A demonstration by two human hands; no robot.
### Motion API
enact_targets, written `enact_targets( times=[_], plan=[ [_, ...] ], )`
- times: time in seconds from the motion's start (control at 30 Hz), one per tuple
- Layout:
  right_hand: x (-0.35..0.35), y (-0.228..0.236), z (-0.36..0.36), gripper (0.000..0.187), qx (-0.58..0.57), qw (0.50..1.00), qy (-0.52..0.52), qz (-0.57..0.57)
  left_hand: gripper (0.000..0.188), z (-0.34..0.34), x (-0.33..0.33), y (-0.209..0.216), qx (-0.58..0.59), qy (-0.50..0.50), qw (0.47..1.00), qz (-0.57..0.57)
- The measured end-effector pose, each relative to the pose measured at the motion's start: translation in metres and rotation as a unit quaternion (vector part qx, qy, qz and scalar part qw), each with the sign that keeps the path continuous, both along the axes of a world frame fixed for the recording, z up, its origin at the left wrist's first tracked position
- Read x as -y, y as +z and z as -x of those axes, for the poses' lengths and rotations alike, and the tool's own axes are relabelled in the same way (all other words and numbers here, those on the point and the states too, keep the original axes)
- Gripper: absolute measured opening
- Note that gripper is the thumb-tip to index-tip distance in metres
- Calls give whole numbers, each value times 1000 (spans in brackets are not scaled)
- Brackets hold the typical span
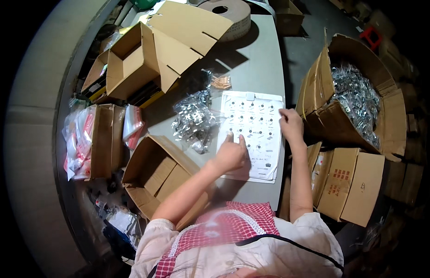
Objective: The person picks up a cardboard box, places several small silver hardware components into it while checking against a reference sheet, and then gathers several white sheets together.
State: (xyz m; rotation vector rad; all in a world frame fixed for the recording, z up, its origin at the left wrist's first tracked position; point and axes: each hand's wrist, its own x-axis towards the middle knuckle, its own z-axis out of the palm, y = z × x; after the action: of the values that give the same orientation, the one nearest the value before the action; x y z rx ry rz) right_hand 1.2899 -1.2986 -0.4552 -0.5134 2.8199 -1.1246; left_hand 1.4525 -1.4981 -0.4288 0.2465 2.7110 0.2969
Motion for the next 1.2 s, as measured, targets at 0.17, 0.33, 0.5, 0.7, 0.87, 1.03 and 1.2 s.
enact_targets(
  times=[0.17,0.33,0.5,0.7,0.87,1.03,1.2],
  plan=[
    [-8,-36,-9,28,-6,988,-95,118,61,0,37,33,-11,37,994,-102],
    [7,-50,-35,33,-105,973,-92,182,45,-13,90,45,-216,109,961,-138],
    [4,-50,-38,39,-152,978,-65,129,86,2,128,47,-257,169,951,-1],
    [3,-53,-31,40,-145,983,-40,102,132,26,160,27,-86,249,964,40],
    [4,-51,-33,41,-133,987,-32,80,103,34,153,31,-154,223,962,-22],
    [6,-57,-32,43,-118,990,-40,69,77,4,151,83,-322,178,907,-205],
    [-2,-59,-26,38,-116,988,-55,86,121,-80,198,171,90,136,820,-548]
  ],
)
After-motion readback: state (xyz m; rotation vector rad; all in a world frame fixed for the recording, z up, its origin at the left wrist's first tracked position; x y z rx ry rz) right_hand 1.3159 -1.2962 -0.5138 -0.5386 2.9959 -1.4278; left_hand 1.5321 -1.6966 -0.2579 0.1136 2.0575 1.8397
